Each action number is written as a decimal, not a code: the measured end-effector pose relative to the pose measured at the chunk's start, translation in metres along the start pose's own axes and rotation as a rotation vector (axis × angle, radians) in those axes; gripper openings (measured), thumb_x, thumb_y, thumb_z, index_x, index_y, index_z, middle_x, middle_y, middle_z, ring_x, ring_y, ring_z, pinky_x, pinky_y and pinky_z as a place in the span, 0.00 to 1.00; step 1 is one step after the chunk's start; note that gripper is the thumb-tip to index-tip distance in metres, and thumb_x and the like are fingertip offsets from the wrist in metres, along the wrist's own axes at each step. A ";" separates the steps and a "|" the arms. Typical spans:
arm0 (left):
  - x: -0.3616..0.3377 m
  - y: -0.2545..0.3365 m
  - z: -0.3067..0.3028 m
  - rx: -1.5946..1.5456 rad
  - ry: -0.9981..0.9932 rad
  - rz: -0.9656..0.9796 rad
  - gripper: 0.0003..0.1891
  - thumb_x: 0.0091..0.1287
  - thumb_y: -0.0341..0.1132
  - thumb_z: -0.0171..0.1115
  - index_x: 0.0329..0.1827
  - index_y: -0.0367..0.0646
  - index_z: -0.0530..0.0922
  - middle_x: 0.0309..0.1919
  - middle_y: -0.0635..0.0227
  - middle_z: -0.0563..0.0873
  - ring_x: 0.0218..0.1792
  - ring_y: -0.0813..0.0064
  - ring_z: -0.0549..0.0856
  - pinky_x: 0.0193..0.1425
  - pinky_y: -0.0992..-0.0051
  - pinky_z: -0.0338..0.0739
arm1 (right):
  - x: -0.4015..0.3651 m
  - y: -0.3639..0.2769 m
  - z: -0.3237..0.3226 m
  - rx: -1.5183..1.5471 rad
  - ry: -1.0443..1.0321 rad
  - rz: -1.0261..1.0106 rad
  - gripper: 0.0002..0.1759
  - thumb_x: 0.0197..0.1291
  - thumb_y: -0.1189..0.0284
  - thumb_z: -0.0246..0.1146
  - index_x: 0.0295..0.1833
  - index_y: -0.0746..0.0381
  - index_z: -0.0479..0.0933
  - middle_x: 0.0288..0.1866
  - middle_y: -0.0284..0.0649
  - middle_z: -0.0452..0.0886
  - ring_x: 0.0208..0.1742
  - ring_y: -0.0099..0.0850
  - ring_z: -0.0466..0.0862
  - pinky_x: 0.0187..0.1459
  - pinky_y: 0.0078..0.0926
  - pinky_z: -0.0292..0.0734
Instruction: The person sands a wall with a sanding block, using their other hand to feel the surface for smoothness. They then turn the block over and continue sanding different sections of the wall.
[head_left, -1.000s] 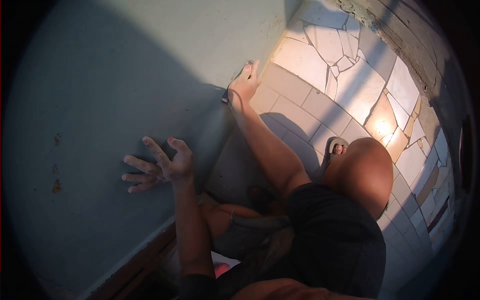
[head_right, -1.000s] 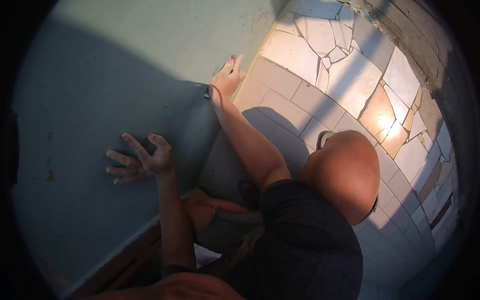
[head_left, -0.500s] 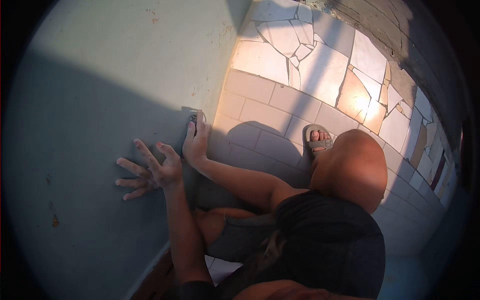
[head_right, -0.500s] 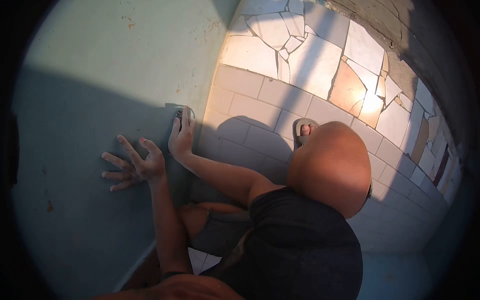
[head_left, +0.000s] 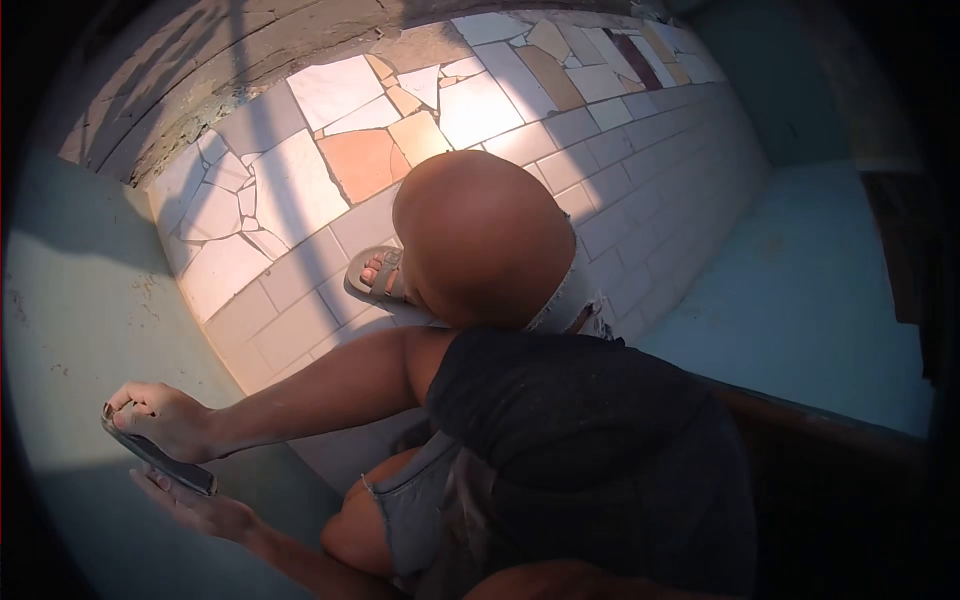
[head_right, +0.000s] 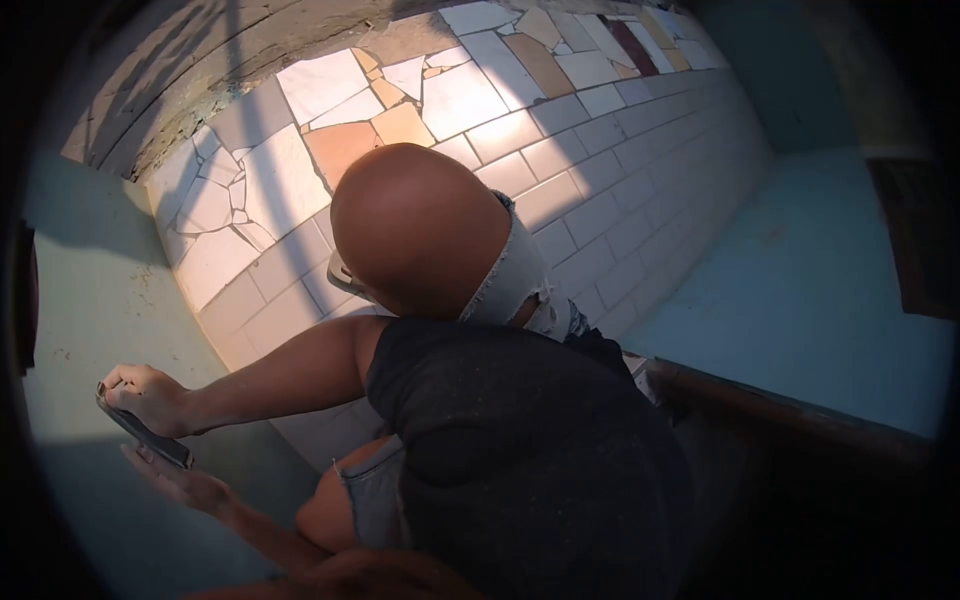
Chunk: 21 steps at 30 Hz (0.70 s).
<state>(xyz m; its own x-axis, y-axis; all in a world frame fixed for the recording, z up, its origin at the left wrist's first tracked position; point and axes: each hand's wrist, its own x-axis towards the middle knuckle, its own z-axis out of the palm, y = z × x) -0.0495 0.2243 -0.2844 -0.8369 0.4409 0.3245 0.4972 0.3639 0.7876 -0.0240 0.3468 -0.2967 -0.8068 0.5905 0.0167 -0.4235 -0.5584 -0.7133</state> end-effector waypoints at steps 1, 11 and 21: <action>-0.003 -0.001 -0.002 -0.090 -0.030 -0.070 0.31 0.85 0.47 0.49 0.81 0.33 0.66 0.76 0.46 0.72 0.77 0.55 0.73 0.81 0.60 0.67 | 0.001 0.002 0.008 -0.195 0.016 -0.143 0.17 0.80 0.62 0.57 0.57 0.67 0.79 0.44 0.37 0.84 0.44 0.22 0.81 0.48 0.27 0.78; -0.056 0.035 -0.070 -0.651 0.128 -0.136 0.39 0.70 0.39 0.55 0.83 0.34 0.55 0.66 0.49 0.76 0.61 0.50 0.85 0.61 0.52 0.87 | -0.043 0.036 0.037 -0.106 -0.296 0.100 0.35 0.86 0.47 0.41 0.61 0.66 0.83 0.57 0.40 0.84 0.54 0.27 0.78 0.57 0.31 0.75; -0.095 0.065 -0.124 -0.313 0.637 -0.147 0.20 0.74 0.34 0.54 0.63 0.30 0.67 0.56 0.43 0.83 0.56 0.53 0.89 0.56 0.57 0.90 | -0.083 0.085 0.081 0.168 -0.227 0.318 0.26 0.86 0.55 0.46 0.63 0.67 0.78 0.47 0.34 0.78 0.40 0.19 0.73 0.41 0.20 0.69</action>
<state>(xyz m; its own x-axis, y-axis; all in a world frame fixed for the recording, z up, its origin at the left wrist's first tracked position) 0.0332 0.1039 -0.1991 -0.9083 -0.1931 0.3710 0.3605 0.0884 0.9286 -0.0271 0.2030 -0.3020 -0.9703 0.2412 -0.0185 -0.1853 -0.7902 -0.5842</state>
